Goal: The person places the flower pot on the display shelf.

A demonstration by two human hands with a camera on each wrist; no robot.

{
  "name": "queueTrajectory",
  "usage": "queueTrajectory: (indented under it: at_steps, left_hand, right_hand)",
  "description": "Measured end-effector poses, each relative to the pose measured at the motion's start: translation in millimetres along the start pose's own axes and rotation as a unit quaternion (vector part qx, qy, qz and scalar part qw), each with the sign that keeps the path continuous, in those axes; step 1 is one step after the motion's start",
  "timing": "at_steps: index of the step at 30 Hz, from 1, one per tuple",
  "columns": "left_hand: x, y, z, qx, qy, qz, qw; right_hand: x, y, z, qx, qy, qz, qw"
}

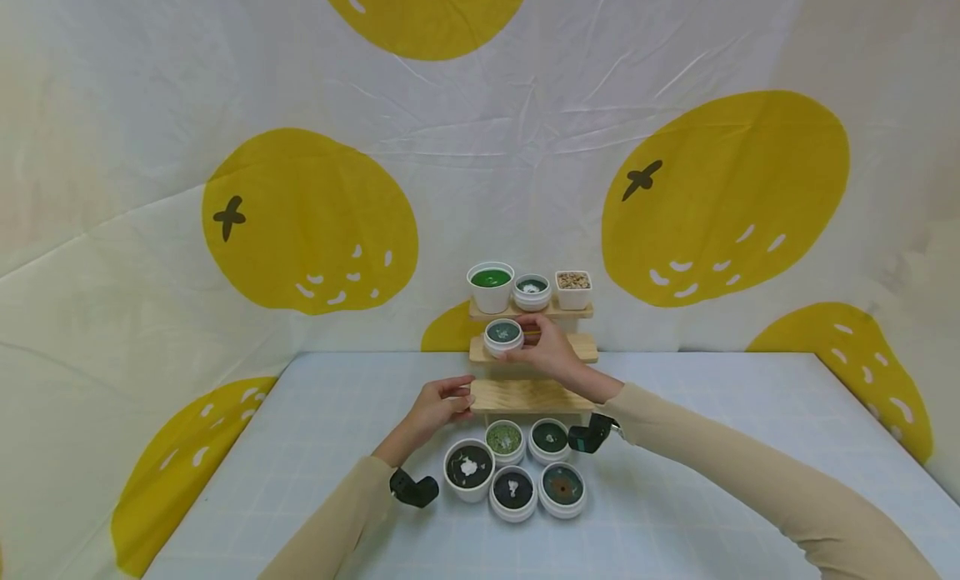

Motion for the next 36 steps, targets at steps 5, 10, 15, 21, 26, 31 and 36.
queueTrajectory:
  at_steps: [5, 10, 15, 21, 26, 31, 36]
  left_hand:
    - [0.5, -2.1, 1.8, 0.002, 0.0, 0.003, 1.0]
    - [0.3, -2.8, 2.0, 0.003, 0.002, 0.009, 1.0]
    - [0.1, -2.8, 1.5, -0.002, 0.004, 0.011, 0.9999]
    - [0.0, -1.3, 0.7, 0.004, 0.001, 0.006, 1.0]
    - [0.0, -1.9, 1.4, 0.011, -0.002, 0.003, 0.9999]
    - [-0.2, -1.2, 0.8, 0.005, -0.004, 0.004, 1.0]
    - [-0.1, -0.4, 0.5, 0.008, -0.006, 0.007, 0.9999]
  right_hand:
    - [-1.0, 0.3, -0.4, -0.008, -0.02, 0.001, 0.9998]
    - [-0.2, 0.4, 0.1, -0.013, -0.012, 0.004, 0.9998]
    - [1.0, -0.6, -0.4, -0.016, 0.008, 0.008, 0.9998]
    - [2.0, -0.9, -2.3, -0.02, 0.016, 0.008, 0.9996]
    - [3.8, 0.8, -2.0, -0.027, 0.022, 0.007, 0.9994]
    - [4.6, 0.1, -2.9, -0.026, 0.02, 0.008, 0.9994]
    - [3.4, -0.1, -1.3, -0.025, 0.024, 0.005, 0.9994]
Point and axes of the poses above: each hand's wrist, its own y-axis towards the middle knuckle, its own x-axis out of the palm, z = x × y, the point moved 5 cm from there along y, towards the middle knuckle, and after that the axes turned 5 degrees about -x, right-handed, at the moved point
